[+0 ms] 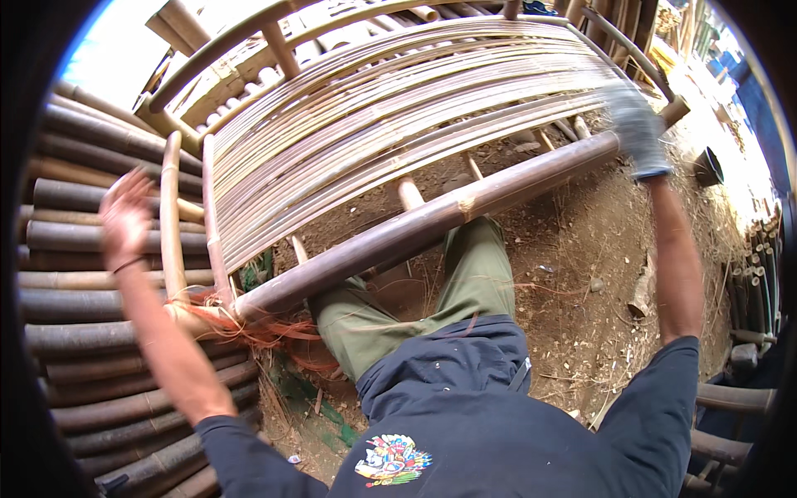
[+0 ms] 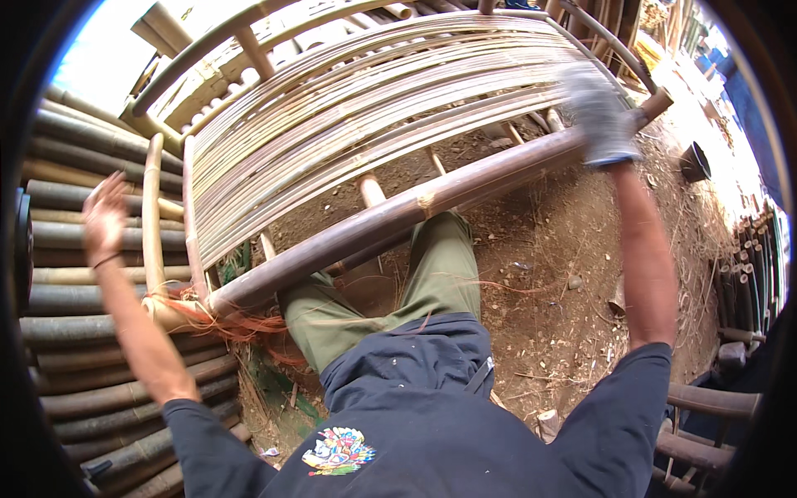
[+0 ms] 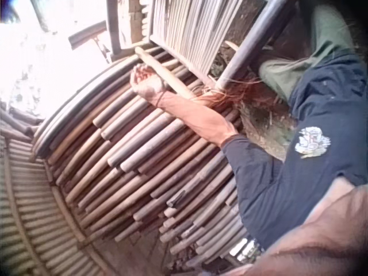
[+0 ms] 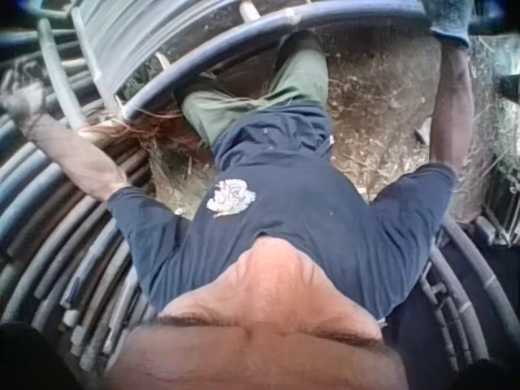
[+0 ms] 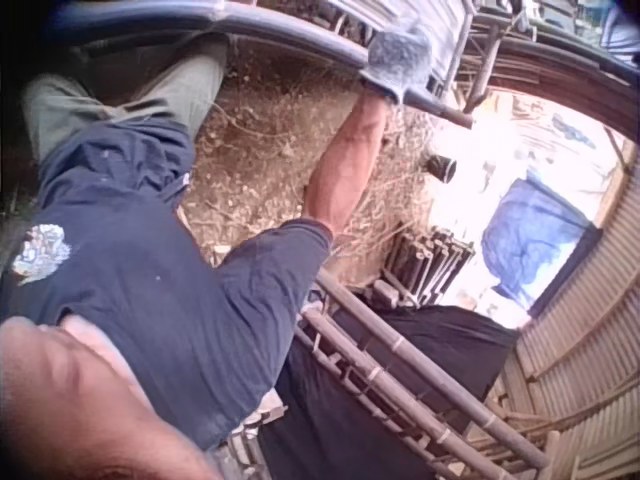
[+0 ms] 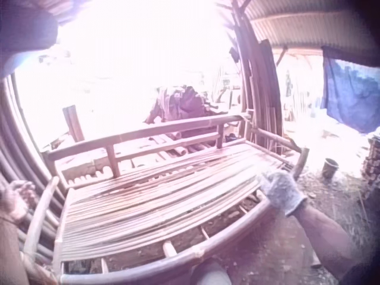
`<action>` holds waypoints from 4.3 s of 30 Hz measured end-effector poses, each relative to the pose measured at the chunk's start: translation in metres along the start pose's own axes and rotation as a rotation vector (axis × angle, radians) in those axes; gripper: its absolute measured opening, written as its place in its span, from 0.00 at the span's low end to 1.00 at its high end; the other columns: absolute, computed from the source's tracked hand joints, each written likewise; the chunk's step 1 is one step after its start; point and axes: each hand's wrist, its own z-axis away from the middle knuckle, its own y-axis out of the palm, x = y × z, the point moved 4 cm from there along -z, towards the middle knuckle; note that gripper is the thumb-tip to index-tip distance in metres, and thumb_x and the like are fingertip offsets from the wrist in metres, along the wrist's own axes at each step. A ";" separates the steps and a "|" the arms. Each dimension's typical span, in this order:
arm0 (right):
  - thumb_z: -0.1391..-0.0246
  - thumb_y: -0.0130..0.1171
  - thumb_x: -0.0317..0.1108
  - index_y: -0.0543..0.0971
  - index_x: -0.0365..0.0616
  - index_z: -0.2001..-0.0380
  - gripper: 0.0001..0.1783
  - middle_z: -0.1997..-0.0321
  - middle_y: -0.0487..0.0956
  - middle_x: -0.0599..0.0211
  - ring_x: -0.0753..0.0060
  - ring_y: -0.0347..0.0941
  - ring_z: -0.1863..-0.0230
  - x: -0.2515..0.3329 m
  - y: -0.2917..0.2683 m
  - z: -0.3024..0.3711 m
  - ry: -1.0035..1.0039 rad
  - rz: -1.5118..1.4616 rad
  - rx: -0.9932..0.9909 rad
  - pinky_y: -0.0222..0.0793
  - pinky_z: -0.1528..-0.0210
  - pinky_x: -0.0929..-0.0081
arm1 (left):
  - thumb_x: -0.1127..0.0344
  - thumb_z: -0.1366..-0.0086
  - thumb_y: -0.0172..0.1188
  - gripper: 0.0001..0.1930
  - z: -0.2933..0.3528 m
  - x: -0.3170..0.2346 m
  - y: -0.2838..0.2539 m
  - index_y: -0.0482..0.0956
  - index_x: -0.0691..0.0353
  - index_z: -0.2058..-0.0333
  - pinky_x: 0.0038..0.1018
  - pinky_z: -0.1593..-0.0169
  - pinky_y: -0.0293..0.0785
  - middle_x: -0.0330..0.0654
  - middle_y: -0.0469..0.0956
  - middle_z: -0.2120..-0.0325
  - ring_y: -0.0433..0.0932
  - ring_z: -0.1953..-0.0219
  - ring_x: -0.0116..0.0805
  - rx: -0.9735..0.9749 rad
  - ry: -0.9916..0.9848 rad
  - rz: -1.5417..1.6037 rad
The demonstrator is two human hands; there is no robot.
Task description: The person sits on the ground and weaves a thin orange string through the slats of a bamboo structure. They use both hands to pull the string through gaps and tie it around the bamboo frame.
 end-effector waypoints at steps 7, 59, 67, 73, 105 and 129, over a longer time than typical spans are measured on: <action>0.42 0.55 0.31 0.79 0.42 0.58 0.10 0.60 0.78 0.63 0.71 0.75 0.71 0.242 -0.087 -0.069 0.526 -1.920 0.154 0.78 0.64 0.73 | 0.70 0.37 0.64 0.10 0.153 0.207 0.277 0.80 0.66 0.57 0.33 0.54 0.81 0.45 0.82 0.64 0.82 0.61 0.35 0.084 -0.417 0.066; 0.54 0.62 0.24 0.67 0.41 0.36 0.38 0.32 0.67 0.54 0.58 0.58 0.29 0.129 -0.107 0.226 0.914 -1.088 0.658 0.51 0.26 0.66 | 0.66 0.28 0.55 0.07 0.243 0.247 0.241 0.74 0.62 0.56 0.15 0.83 0.54 0.43 0.81 0.68 0.57 0.85 0.13 -0.410 -0.271 0.077; 0.41 0.54 0.30 0.76 0.38 0.48 0.18 0.47 0.77 0.50 0.53 0.73 0.43 0.323 -0.159 0.011 0.524 -2.414 0.560 0.68 0.40 0.65 | 0.69 0.29 0.57 0.09 0.302 0.261 0.279 0.76 0.68 0.56 0.14 0.69 0.69 0.45 0.84 0.65 0.73 0.74 0.16 -0.221 -0.241 -0.168; 0.47 0.53 0.33 0.78 0.46 0.57 0.14 0.59 0.79 0.58 0.52 0.76 0.57 0.328 -0.159 -0.007 0.212 -1.915 0.325 0.72 0.56 0.62 | 0.76 0.30 0.56 0.07 0.338 0.281 0.268 0.75 0.69 0.55 0.22 0.56 0.77 0.46 0.84 0.66 0.81 0.64 0.27 -0.126 -0.335 -0.255; 0.43 0.61 0.37 0.81 0.42 0.57 0.13 0.58 0.81 0.57 0.54 0.78 0.57 0.343 -0.181 0.028 0.142 -2.039 0.652 0.73 0.54 0.61 | 0.58 0.26 0.52 0.14 0.259 0.272 0.270 0.78 0.64 0.62 0.17 0.77 0.57 0.29 0.67 0.77 0.58 0.80 0.14 -0.050 -0.520 -0.051; 0.43 0.61 0.39 0.82 0.48 0.58 0.11 0.67 0.82 0.61 0.59 0.82 0.67 0.269 -0.178 -0.090 -0.309 -1.538 0.212 0.76 0.66 0.64 | 0.66 0.29 0.54 0.11 0.246 0.182 0.234 0.79 0.67 0.68 0.22 0.63 0.69 0.34 0.75 0.75 0.69 0.69 0.20 0.271 -0.406 -0.421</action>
